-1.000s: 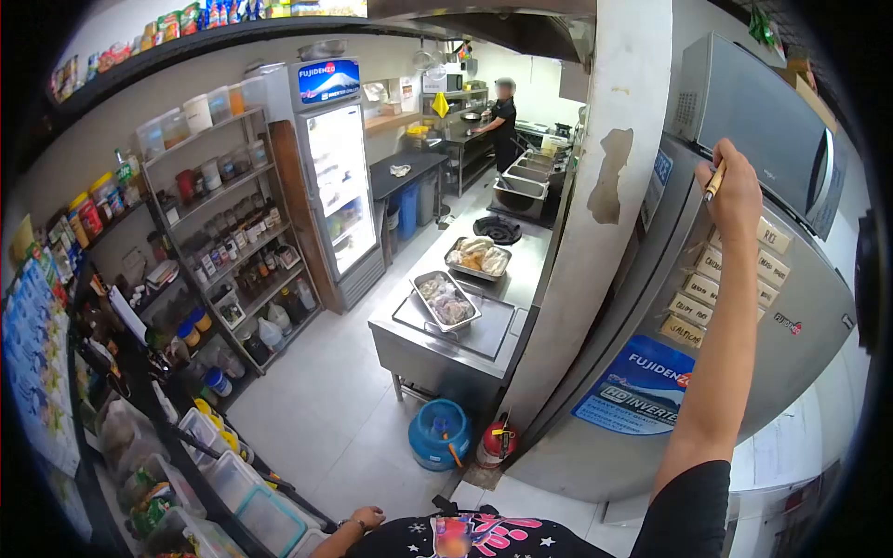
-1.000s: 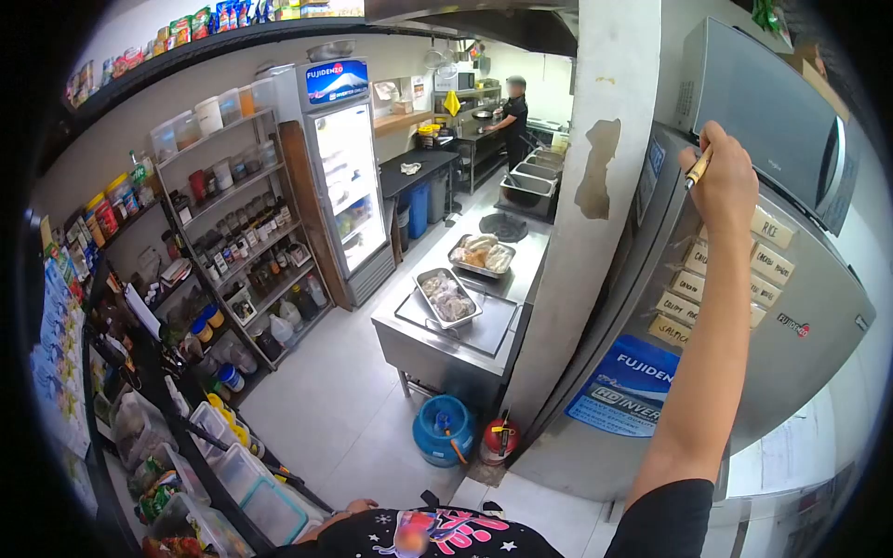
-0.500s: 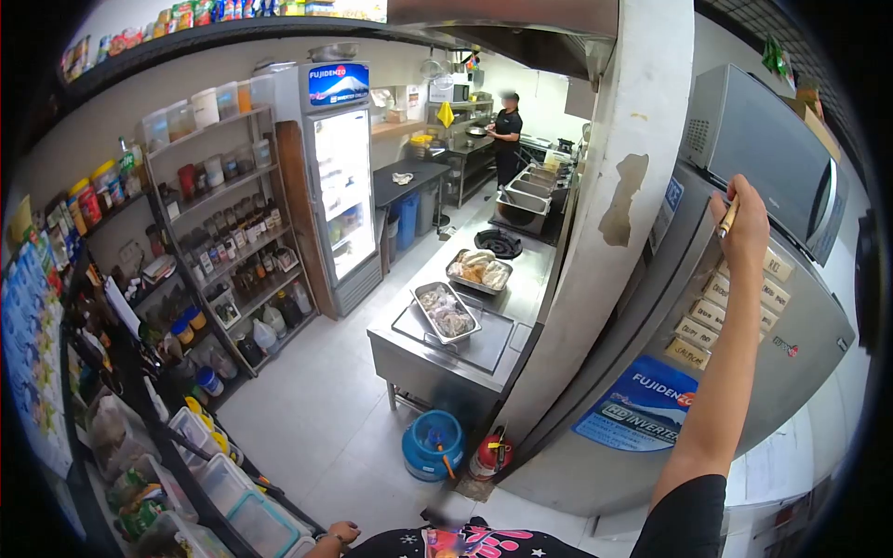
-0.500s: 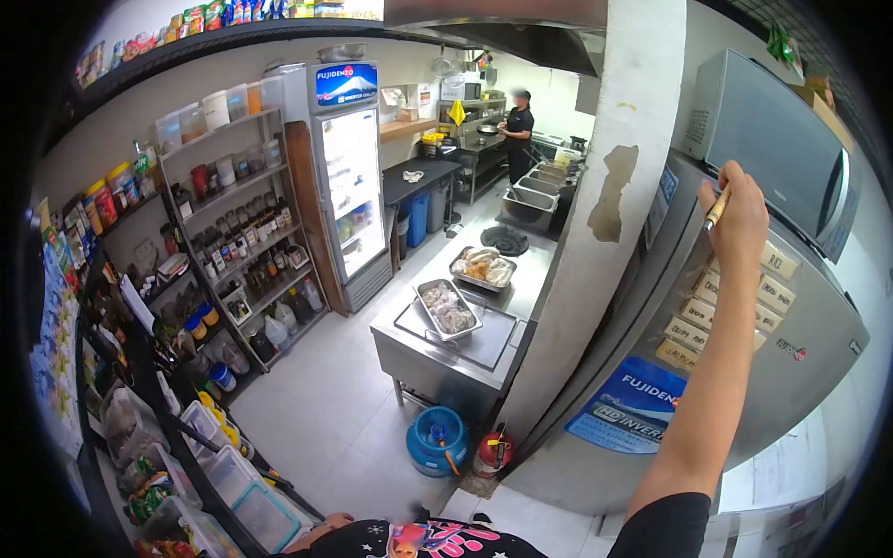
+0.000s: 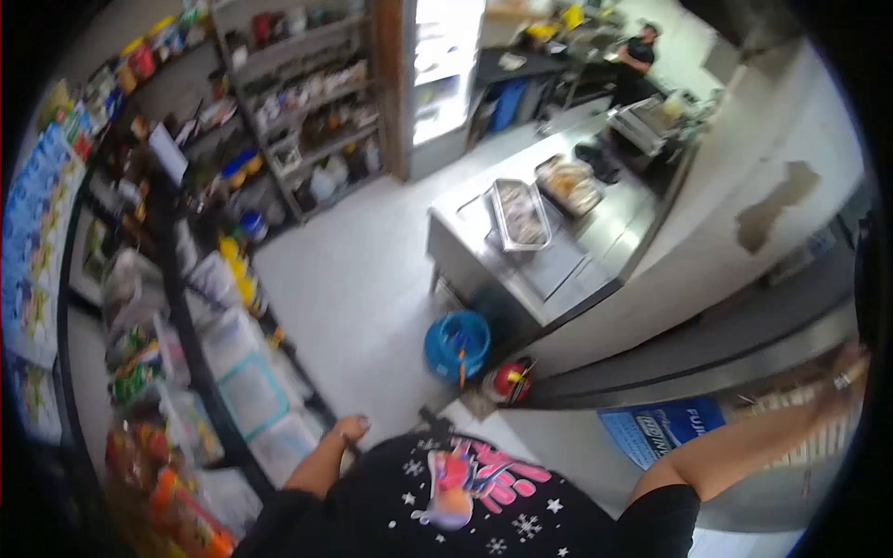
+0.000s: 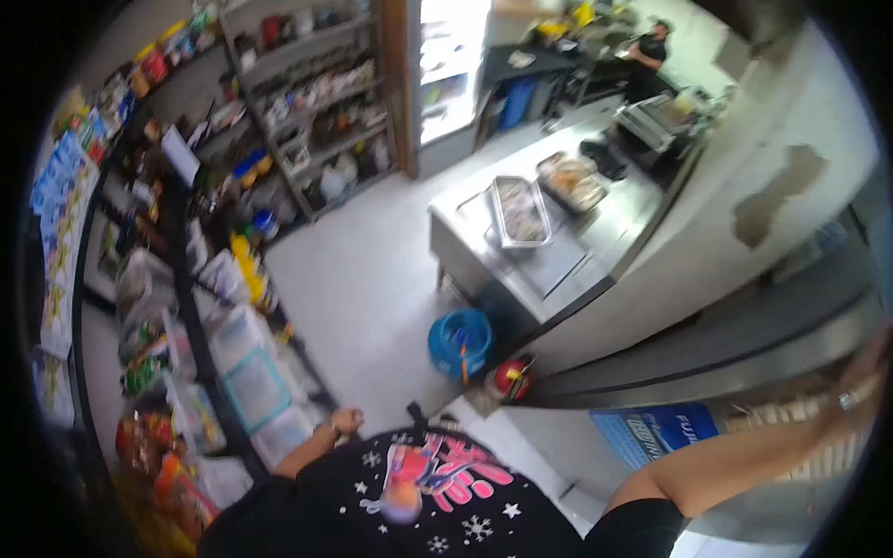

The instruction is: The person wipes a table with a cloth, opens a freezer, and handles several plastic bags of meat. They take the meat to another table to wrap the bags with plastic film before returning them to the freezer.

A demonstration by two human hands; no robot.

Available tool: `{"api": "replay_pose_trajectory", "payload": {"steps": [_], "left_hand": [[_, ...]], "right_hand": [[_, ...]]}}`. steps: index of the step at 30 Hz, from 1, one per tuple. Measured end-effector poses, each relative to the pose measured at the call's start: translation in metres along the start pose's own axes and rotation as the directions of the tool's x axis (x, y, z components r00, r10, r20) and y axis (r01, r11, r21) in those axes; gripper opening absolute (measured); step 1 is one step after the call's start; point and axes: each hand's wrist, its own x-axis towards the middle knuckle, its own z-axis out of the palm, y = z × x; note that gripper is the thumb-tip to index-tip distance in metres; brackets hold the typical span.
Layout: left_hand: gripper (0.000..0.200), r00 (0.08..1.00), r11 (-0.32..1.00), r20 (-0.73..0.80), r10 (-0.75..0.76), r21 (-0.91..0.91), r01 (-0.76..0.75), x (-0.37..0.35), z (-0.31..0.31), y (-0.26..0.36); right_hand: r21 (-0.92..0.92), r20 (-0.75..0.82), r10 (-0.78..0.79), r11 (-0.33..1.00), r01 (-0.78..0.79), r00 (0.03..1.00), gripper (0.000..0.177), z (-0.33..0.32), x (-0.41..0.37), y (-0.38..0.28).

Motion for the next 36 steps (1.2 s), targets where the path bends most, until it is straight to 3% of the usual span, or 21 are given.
{"api": "replay_pose_trajectory", "payload": {"steps": [3,8,15,19,23,27,29,30,31,32,33,34,35,36], "left_hand": [[0.040,0.983,0.981,0.043,-0.179,-0.072,0.182,-0.004,-0.008,0.019],[0.039,0.966,0.958,0.063,-0.252,-0.127,0.258,0.006,0.004,0.038],[0.042,0.957,0.988,0.250,-0.150,0.018,0.151,0.068,-0.010,0.046],[0.040,0.977,0.990,0.191,-0.094,0.124,0.071,0.130,-0.038,0.029],[0.039,0.975,0.996,0.222,-0.026,0.087,0.007,0.200,-0.077,0.017],[0.039,0.963,0.977,0.220,0.158,-0.173,-0.121,0.254,-0.147,0.018],[0.031,0.931,0.863,0.169,0.323,-0.457,-0.216,0.283,-0.194,0.019],[0.029,0.904,0.778,0.103,0.415,-0.555,-0.294,0.280,-0.235,0.036],[0.027,0.866,0.743,0.048,0.497,-0.540,-0.396,0.290,-0.268,0.040],[0.026,0.824,0.700,-0.001,0.567,-0.526,-0.483,0.293,-0.301,0.044],[0.026,0.721,0.650,-0.097,0.687,-0.363,-0.668,0.281,-0.344,0.060],[0.026,0.592,0.565,-0.174,0.787,-0.183,-0.805,0.262,-0.389,0.080],[0.027,0.411,0.419,-0.249,0.877,-0.019,-0.908,0.244,-0.430,0.105],[0.029,0.221,0.270,-0.270,0.937,0.160,-0.950,0.226,-0.469,0.130]], "right_hand": [[-0.050,0.013,-0.039,0.998,0.039,0.999,0.016,0.003,-0.004,0.015],[-0.113,0.012,-0.044,0.993,0.045,0.999,0.020,0.000,-0.003,0.031],[-0.199,0.052,0.006,0.980,0.005,0.999,0.028,0.013,-0.006,0.037],[-0.253,0.061,0.057,0.967,-0.040,0.997,0.033,0.022,-0.016,0.032],[-0.315,0.036,0.091,0.946,-0.075,0.995,0.038,0.024,-0.033,0.017],[-0.301,-0.124,0.034,0.951,-0.071,0.992,0.043,0.009,-0.102,-0.051],[-0.161,-0.188,0.061,0.983,-0.092,0.980,0.046,0.010,-0.175,-0.114],[-0.009,-0.172,0.084,0.996,-0.087,0.982,0.047,0.022,-0.226,-0.158],[0.162,-0.132,0.085,0.985,-0.063,0.988,0.048,0.046,-0.273,-0.210],[0.404,-0.113,-0.012,0.913,0.057,0.994,0.046,0.080,-0.310,-0.269],[0.392,-0.125,0.091,0.919,-0.035,0.988,0.043,0.109,-0.348,-0.318],[0.553,-0.123,0.199,0.827,-0.099,0.972,0.036,0.142,-0.365,-0.358],[0.447,0.035,0.454,0.789,-0.420,0.890,0.030,0.165,-0.372,-0.391],[0.469,0.158,0.571,0.675,-0.570,0.806,0.026,0.190,-0.361,-0.417]]}}
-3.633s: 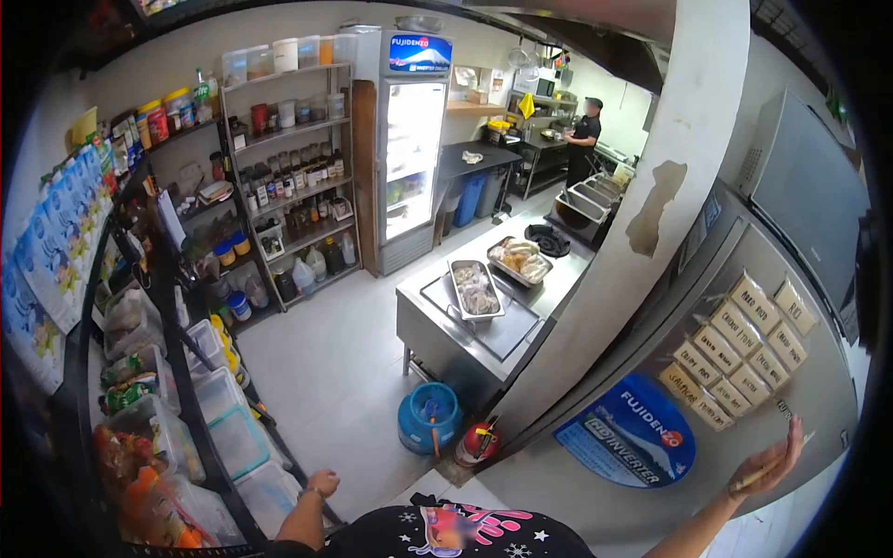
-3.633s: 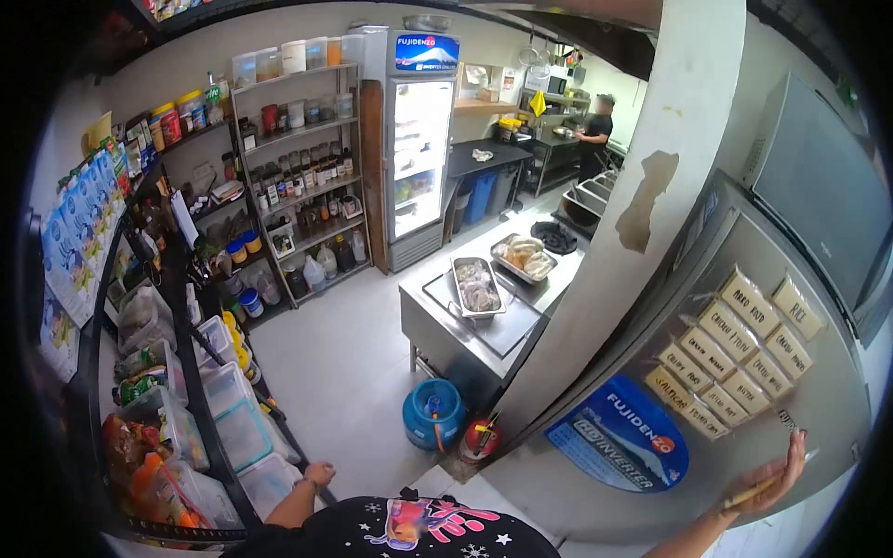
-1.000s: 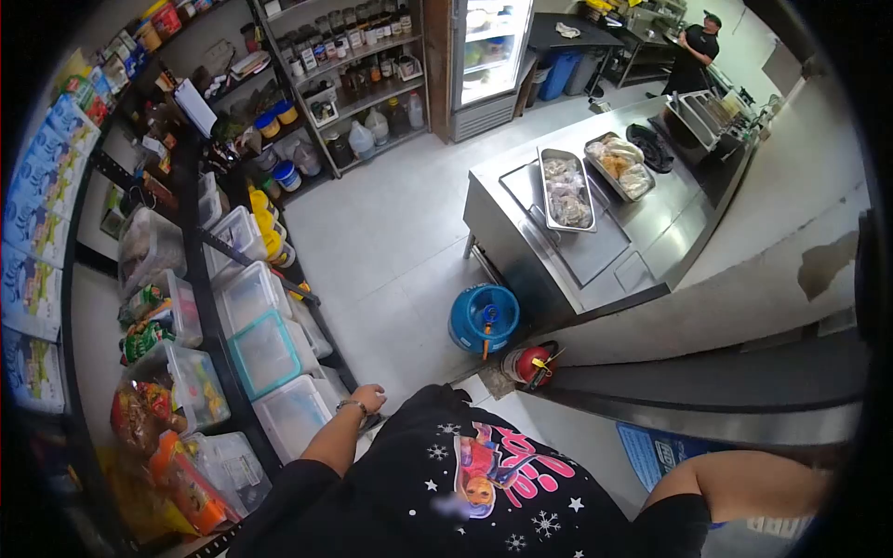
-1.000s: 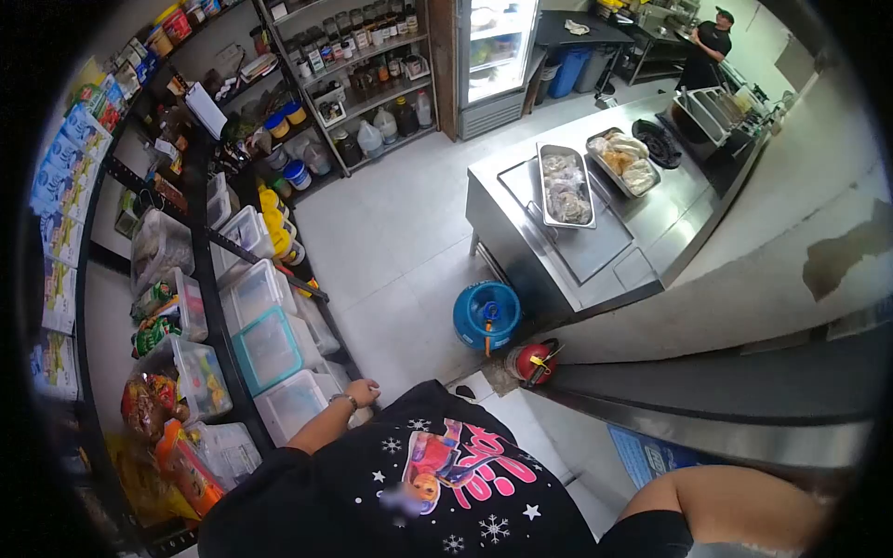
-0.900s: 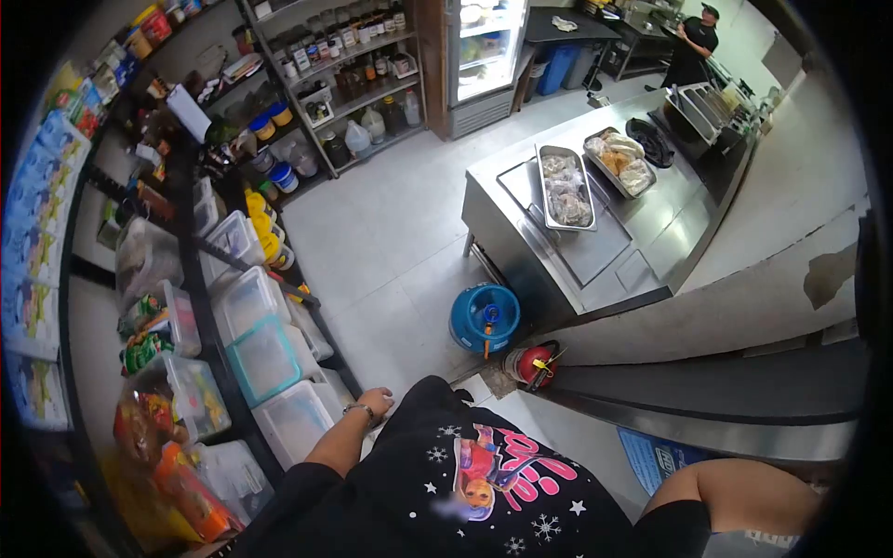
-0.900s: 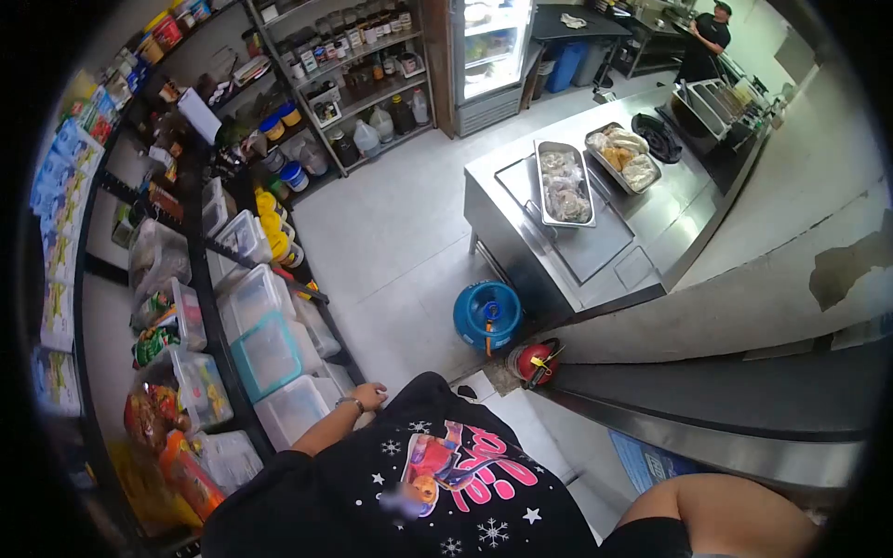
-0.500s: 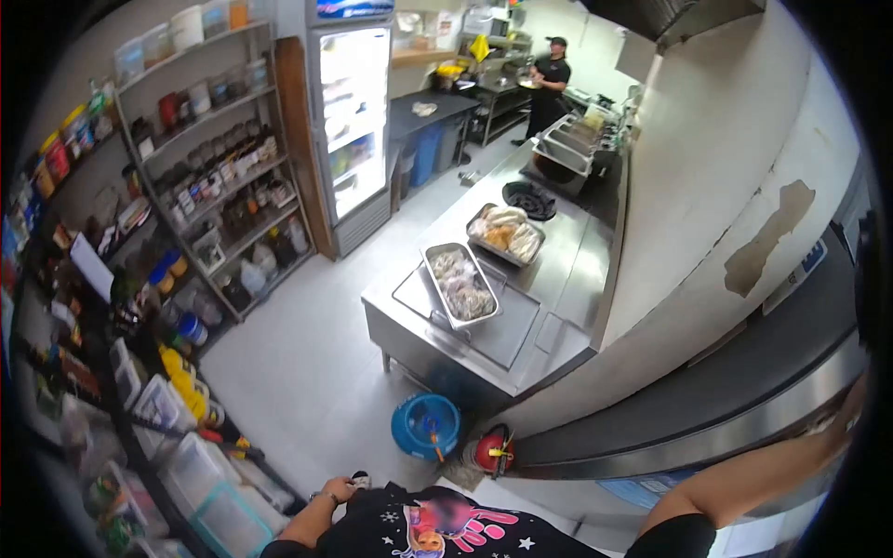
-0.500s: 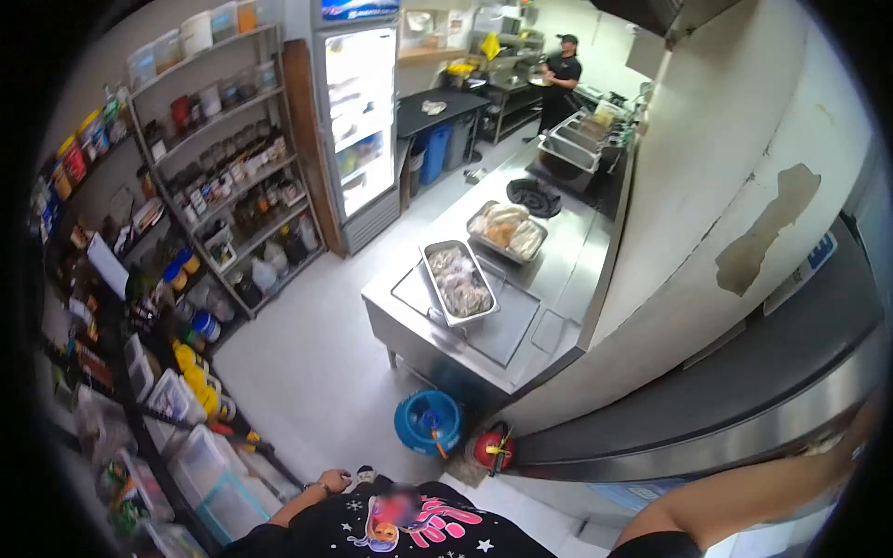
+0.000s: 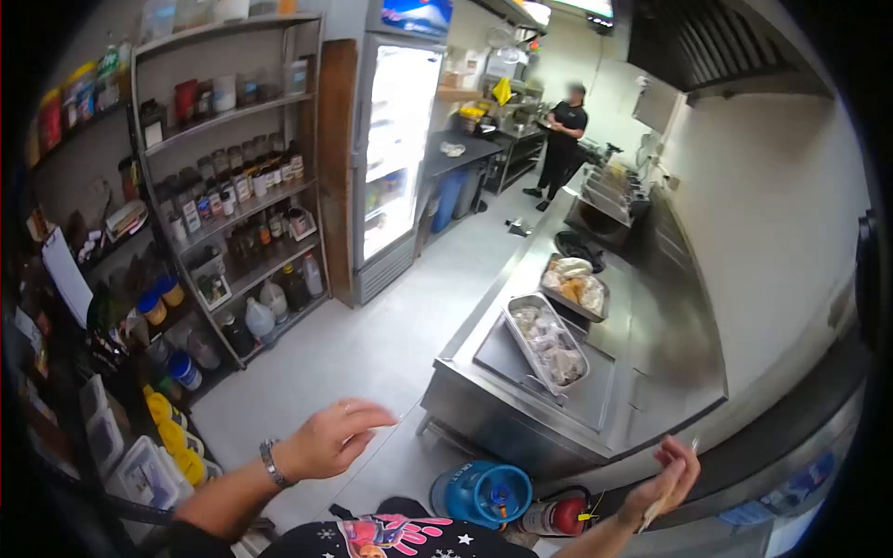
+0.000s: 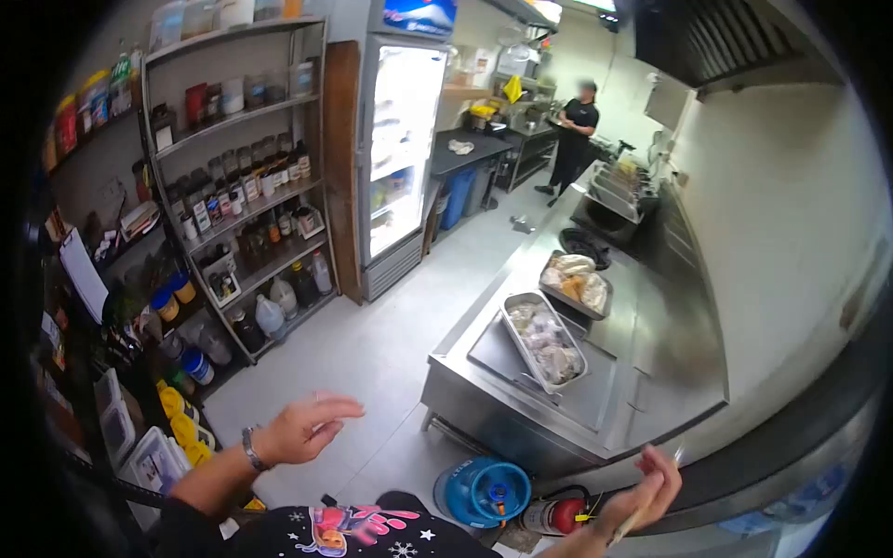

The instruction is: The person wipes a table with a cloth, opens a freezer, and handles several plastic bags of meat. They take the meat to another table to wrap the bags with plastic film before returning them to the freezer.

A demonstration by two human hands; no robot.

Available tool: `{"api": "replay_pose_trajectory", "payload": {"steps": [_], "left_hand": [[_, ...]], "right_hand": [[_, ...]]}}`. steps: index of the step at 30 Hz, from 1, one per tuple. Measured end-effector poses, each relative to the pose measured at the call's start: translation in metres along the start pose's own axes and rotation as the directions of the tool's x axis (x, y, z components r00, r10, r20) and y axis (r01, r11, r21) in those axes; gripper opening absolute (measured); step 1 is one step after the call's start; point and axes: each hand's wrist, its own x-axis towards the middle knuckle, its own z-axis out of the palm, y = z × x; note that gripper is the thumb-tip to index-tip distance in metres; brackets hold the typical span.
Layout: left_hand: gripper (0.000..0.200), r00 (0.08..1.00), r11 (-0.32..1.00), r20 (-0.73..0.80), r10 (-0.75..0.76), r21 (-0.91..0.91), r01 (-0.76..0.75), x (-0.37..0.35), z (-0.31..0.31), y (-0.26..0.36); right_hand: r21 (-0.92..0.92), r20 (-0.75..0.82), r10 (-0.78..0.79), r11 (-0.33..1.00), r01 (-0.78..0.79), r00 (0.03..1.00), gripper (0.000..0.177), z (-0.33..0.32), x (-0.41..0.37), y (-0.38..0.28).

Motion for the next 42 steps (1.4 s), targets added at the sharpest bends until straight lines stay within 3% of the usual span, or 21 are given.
{"api": "replay_pose_trajectory", "payload": {"steps": [3,5,7,10,13,17,19,21,26,27,29,30,33,35,37,38,42], "left_hand": [[0.038,0.921,0.900,0.069,0.384,0.193,-0.390,0.077,-0.082,0.039],[0.039,0.811,0.779,0.087,0.579,0.233,-0.582,0.112,-0.119,0.050],[0.039,0.715,0.697,0.076,0.696,0.171,-0.696,0.130,-0.140,0.038],[0.041,0.578,0.587,-0.106,0.809,0.173,-0.791,0.158,-0.149,-0.030],[0.034,0.648,0.680,-0.209,0.733,0.205,-0.704,0.181,-0.193,-0.056],[0.028,0.690,0.707,-0.166,0.704,0.259,-0.659,0.217,-0.251,-0.164],[0.037,0.754,0.767,-0.198,0.626,0.329,-0.551,0.226,-0.272,-0.212],[0.030,0.774,0.780,-0.210,0.598,0.373,-0.502,0.234,-0.284,-0.267],[0.011,0.903,0.909,-0.181,0.389,0.233,-0.345,0.249,-0.301,-0.409],[0.007,0.919,0.922,-0.160,0.361,0.208,-0.326,0.255,-0.302,-0.439],[0.017,0.970,0.994,-0.217,0.109,0.025,-0.107,0.264,-0.296,-0.490],[0.009,0.978,0.998,-0.205,0.044,-0.023,-0.050,0.268,-0.294,-0.518],[0.015,0.973,0.955,-0.064,-0.221,-0.217,0.203,0.280,-0.271,-0.590],[0.015,0.967,0.931,0.080,-0.242,-0.262,0.255,0.297,-0.251,-0.626],[0.016,0.969,0.964,0.213,-0.127,-0.204,0.171,0.328,-0.227,-0.660],[0.016,0.958,0.975,0.278,-0.077,-0.182,0.131,0.340,-0.214,-0.670],[0.016,0.922,0.961,0.354,0.160,-0.268,-0.063,0.429,-0.163,-0.684]], "right_hand": [[0.028,0.113,-0.277,0.961,0.275,0.954,0.024,0.073,0.027,-0.038],[0.133,0.072,-0.337,0.936,0.326,0.939,0.024,0.109,0.037,-0.058],[0.183,0.049,-0.352,0.923,0.338,0.935,0.024,0.145,0.032,-0.061],[0.104,0.068,-0.309,0.948,0.301,0.949,0.023,0.202,0.010,-0.053],[0.010,0.107,-0.235,0.972,0.236,0.966,0.022,0.266,0.005,-0.040],[0.114,0.042,-0.103,0.989,0.098,0.994,0.021,0.357,0.017,-0.050],[0.137,0.100,-0.156,0.980,0.142,0.983,0.020,0.404,0.022,-0.058],[0.161,0.132,-0.208,0.969,0.186,0.969,0.020,0.450,0.020,-0.052],[0.022,0.104,-0.229,0.973,0.228,0.968,0.018,0.534,-0.014,-0.047],[-0.014,0.078,-0.164,0.986,0.166,0.983,0.019,0.547,-0.021,-0.046],[-0.070,0.014,-0.044,0.997,0.045,0.999,0.021,0.571,-0.035,-0.044],[-0.099,-0.030,0.078,0.992,-0.080,0.997,0.019,0.582,-0.039,-0.041],[-0.249,-0.012,0.099,0.964,-0.099,0.995,0.020,0.610,-0.040,-0.050],[-0.275,-0.067,0.156,0.946,-0.169,0.985,0.020,0.625,-0.045,-0.046],[-0.290,-0.101,0.236,0.922,-0.255,0.967,0.020,0.639,-0.046,-0.038],[-0.375,-0.095,0.201,0.900,-0.222,0.975,0.020,0.648,-0.042,-0.033],[-0.474,-0.182,0.198,0.840,-0.262,0.963,0.020,0.673,-0.024,0.010]]}}
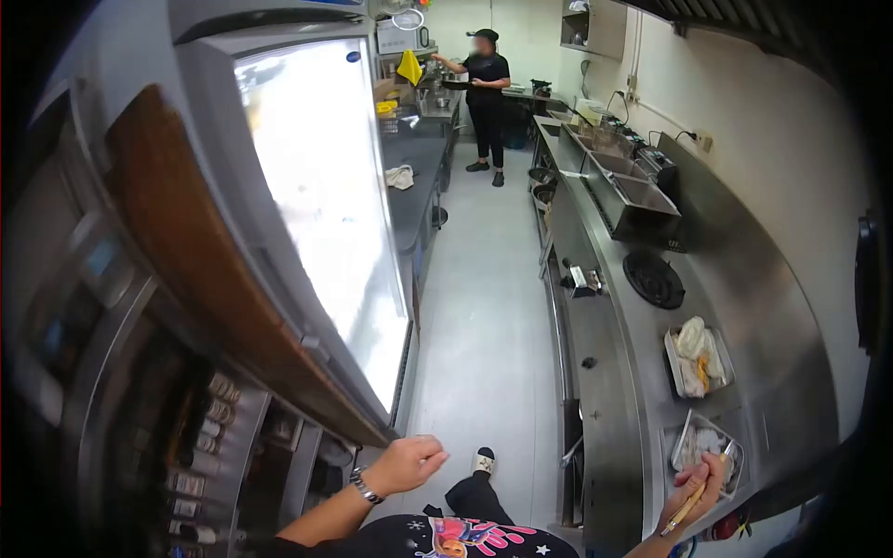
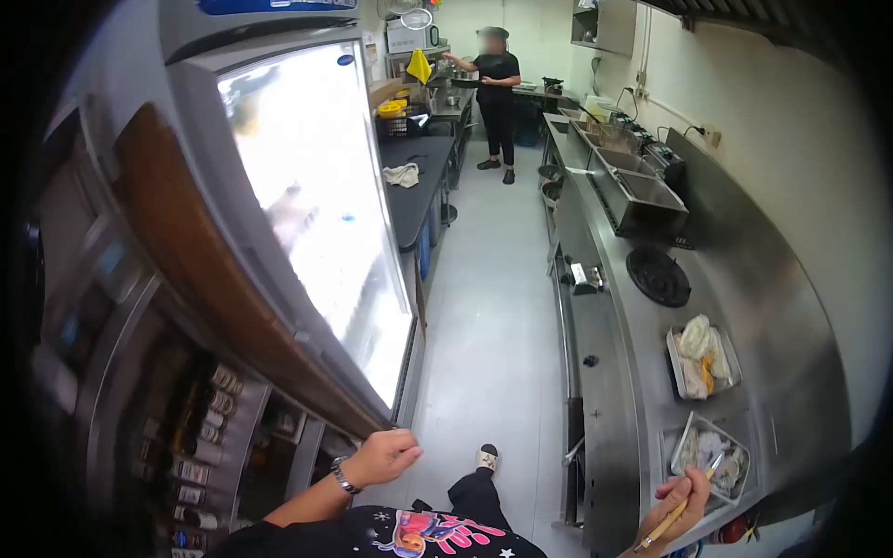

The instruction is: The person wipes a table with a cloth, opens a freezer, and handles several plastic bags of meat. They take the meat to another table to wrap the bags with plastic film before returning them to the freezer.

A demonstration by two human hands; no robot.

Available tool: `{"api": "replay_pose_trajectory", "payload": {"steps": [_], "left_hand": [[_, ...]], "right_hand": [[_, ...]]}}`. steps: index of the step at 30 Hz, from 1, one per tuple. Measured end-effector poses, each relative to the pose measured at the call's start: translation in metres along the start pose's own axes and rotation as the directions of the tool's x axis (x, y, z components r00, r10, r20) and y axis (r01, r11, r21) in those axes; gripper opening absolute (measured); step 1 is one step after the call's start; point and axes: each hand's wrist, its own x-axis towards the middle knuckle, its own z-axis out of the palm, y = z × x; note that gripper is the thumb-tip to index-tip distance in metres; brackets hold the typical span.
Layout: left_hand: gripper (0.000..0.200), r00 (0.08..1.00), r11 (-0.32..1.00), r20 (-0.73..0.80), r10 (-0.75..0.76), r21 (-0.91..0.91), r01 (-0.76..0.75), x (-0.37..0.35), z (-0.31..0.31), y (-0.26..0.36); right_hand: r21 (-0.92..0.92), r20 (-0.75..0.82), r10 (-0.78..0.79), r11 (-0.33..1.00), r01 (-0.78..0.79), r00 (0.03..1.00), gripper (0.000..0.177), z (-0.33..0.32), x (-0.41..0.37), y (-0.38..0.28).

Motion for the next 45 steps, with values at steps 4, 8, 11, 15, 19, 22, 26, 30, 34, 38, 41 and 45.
{"api": "replay_pose_trajectory", "payload": {"steps": [4,8,11,15,19,22,26,30,34,38,41,45], "left_hand": [[0.014,0.995,0.995,0.046,0.093,-0.023,-0.093,0.093,0.030,-0.053],[0.014,0.990,0.998,0.136,0.046,0.037,-0.052,0.187,0.019,-0.076],[0.013,0.983,0.995,0.185,0.004,0.099,-0.023,0.244,0.008,-0.098],[0.016,0.963,0.983,0.249,-0.101,0.174,0.058,0.294,0.008,-0.144],[0.018,0.870,0.980,0.452,-0.196,0.075,0.183,0.341,0.016,-0.187],[0.022,0.725,0.968,0.663,-0.186,-0.004,0.252,0.411,0.011,-0.201],[0.025,0.666,0.930,0.719,0.199,-0.353,0.103,0.511,0.010,-0.238],[0.018,0.616,0.846,0.732,0.292,-0.498,0.191,0.598,-0.002,-0.276],[0.022,0.648,0.760,0.649,0.397,-0.629,0.164,0.666,0.001,-0.324],[0.031,0.691,0.739,0.619,0.373,-0.648,0.182,0.722,-0.003,-0.358],[0.037,0.751,0.731,0.600,0.277,-0.638,0.240,0.775,-0.022,-0.386],[0.041,0.935,0.706,0.350,0.053,-0.675,0.213,0.835,-0.049,-0.435]], "right_hand": [[-0.098,-0.071,-0.066,0.993,0.058,0.995,0.021,0.060,0.048,0.033],[-0.032,-0.013,0.036,0.999,-0.037,0.999,0.019,0.140,0.121,0.062],[0.031,0.154,-0.054,0.998,0.050,0.987,0.015,0.210,0.171,0.082],[0.227,0.254,-0.326,0.935,0.272,0.911,0.010,0.324,0.210,0.100],[0.336,0.686,-0.176,0.937,-0.094,0.706,0.015,0.426,0.193,0.114],[0.500,0.728,-0.421,0.866,0.001,0.541,0.023,0.509,0.186,0.090],[0.518,0.781,-0.369,0.833,-0.194,0.504,0.019,0.599,0.187,0.084],[0.308,0.888,-0.087,0.842,-0.443,0.452,0.019,0.658,0.232,0.102],[0.281,0.849,0.067,0.783,-0.555,0.524,0.025,0.717,0.258,0.133],[0.252,0.839,0.211,0.667,-0.701,0.502,0.025,0.770,0.301,0.139],[0.249,0.837,0.169,0.730,-0.636,0.521,0.023,0.818,0.333,0.191],[0.192,0.857,0.044,0.897,-0.398,0.513,0.019,0.886,0.398,0.216]]}}
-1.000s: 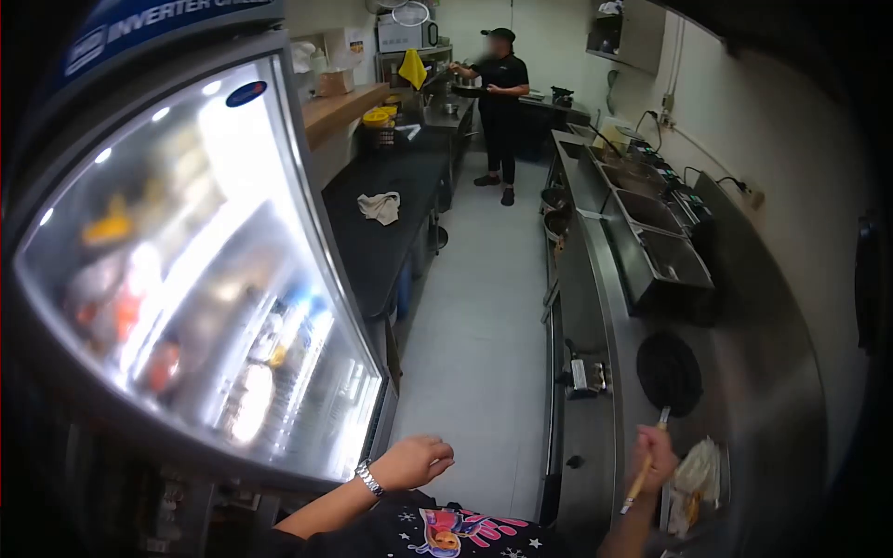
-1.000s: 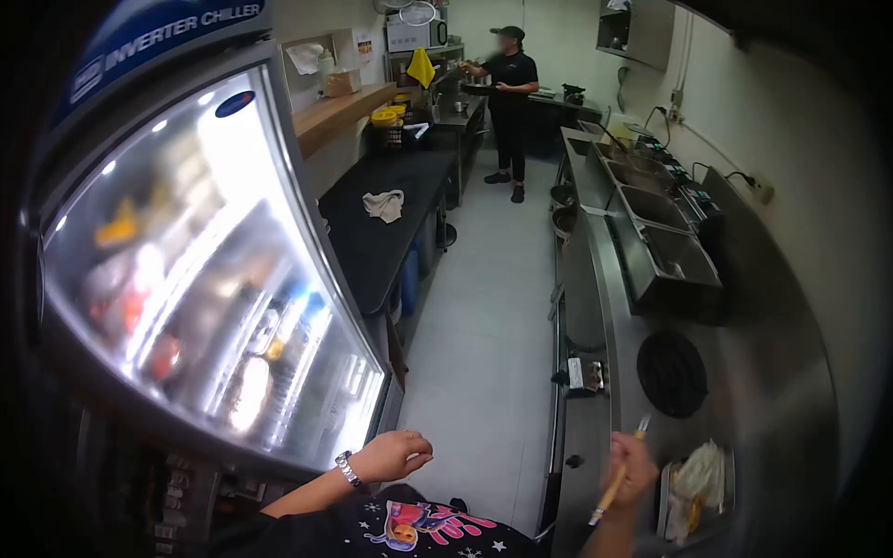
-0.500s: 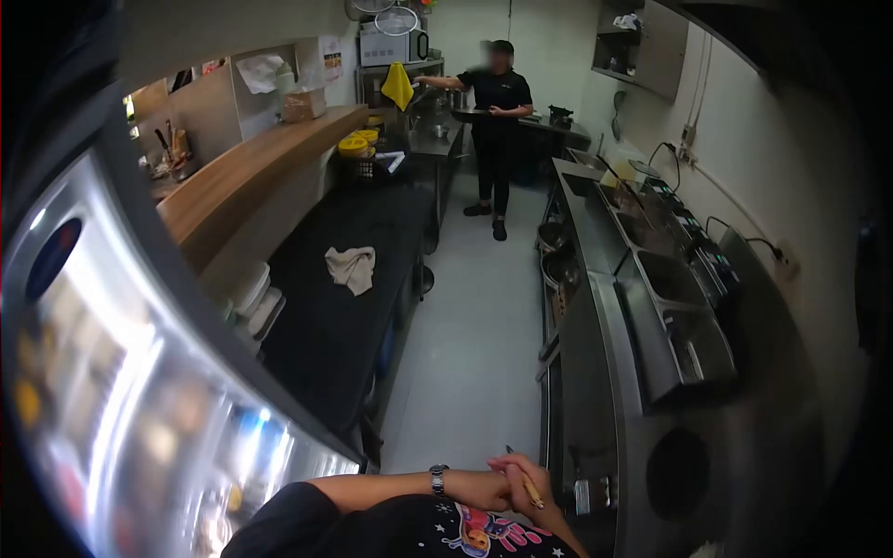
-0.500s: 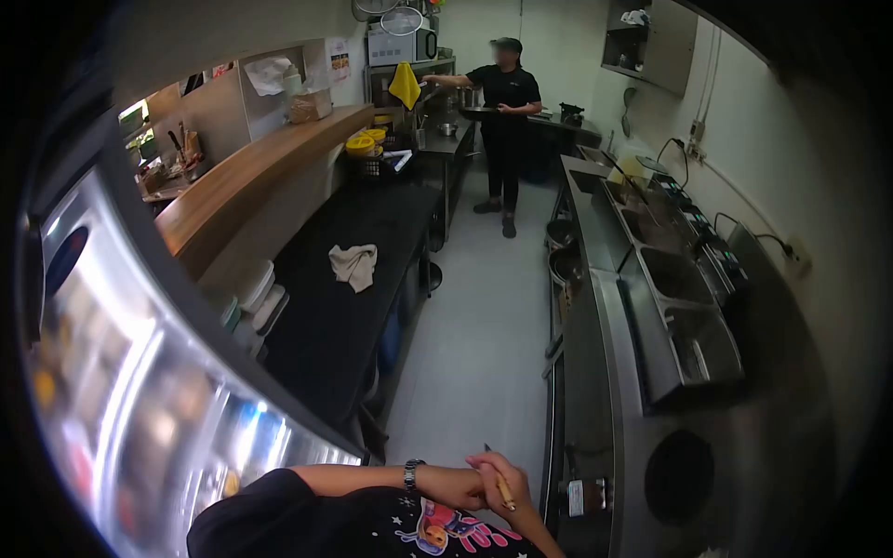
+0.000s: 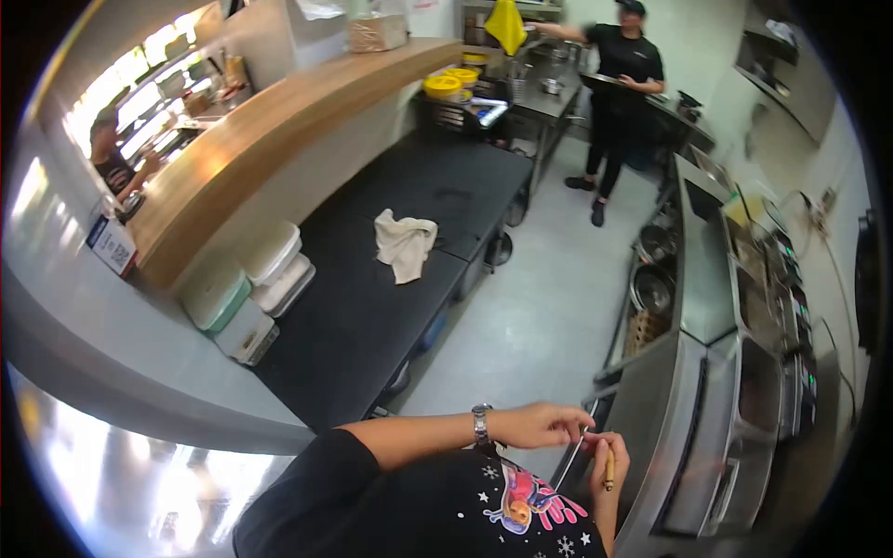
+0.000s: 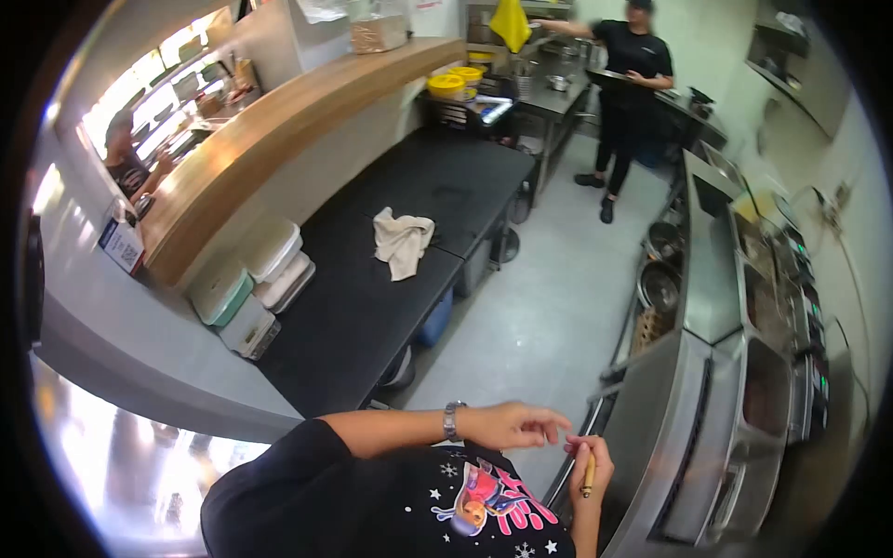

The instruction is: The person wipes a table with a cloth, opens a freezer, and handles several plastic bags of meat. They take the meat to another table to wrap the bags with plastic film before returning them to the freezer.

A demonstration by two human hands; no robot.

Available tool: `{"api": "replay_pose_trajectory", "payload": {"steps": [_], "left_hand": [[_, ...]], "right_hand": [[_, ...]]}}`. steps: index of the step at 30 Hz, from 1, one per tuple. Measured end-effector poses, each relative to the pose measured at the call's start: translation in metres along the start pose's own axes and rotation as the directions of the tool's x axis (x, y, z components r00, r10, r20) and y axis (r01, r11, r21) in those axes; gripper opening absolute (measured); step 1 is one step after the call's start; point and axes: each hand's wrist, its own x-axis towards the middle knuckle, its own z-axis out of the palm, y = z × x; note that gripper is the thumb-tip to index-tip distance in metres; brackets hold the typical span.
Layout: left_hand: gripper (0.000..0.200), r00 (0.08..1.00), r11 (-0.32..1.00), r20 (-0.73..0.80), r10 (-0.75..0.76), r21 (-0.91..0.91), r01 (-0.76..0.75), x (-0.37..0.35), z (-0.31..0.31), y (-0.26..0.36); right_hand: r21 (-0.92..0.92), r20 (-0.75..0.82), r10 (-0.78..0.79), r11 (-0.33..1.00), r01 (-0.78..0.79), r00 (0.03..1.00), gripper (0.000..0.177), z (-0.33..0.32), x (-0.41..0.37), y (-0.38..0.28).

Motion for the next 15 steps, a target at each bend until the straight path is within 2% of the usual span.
{"api": "replay_pose_trajectory", "payload": {"steps": [2,3,5,9,10,12,14,15], "left_hand": [[0.042,0.979,0.992,-0.194,-0.058,0.101,0.079,0.008,-0.042,-0.007],[0.041,0.961,0.983,-0.261,-0.092,0.129,0.129,0.009,-0.061,-0.005],[0.040,0.909,0.959,-0.386,-0.156,0.161,0.233,0.001,-0.093,-0.004],[0.038,0.729,0.918,-0.639,-0.245,0.089,0.387,-0.019,-0.145,-0.037],[0.038,0.701,0.896,-0.667,-0.254,0.111,0.430,-0.024,-0.158,-0.045],[0.040,0.611,0.838,-0.749,-0.255,0.144,0.527,-0.034,-0.187,-0.065],[0.046,0.549,0.693,-0.800,-0.242,0.253,0.675,-0.040,-0.222,-0.083],[0.050,0.511,0.664,-0.816,-0.270,0.226,0.713,-0.044,-0.242,-0.087]], "right_hand": [[0.050,0.049,-0.009,0.999,0.007,0.999,0.018,-0.007,0.045,0.007],[0.090,0.052,0.007,0.996,-0.012,0.999,0.017,-0.008,0.066,0.010],[0.074,0.118,-0.056,0.996,0.047,0.991,0.016,-0.007,0.111,0.016],[-0.023,0.220,-0.124,0.991,0.133,0.968,0.015,0.009,0.183,0.014],[-0.029,0.249,-0.160,0.985,0.173,0.955,0.015,0.020,0.203,0.009],[-0.039,0.389,-0.126,0.988,0.153,0.912,0.017,0.028,0.240,0.043],[0.074,0.428,-0.129,0.991,0.108,0.894,0.021,0.047,0.274,0.072],[-0.069,0.443,-0.130,0.981,0.179,0.887,0.028,0.056,0.285,0.077]]}}
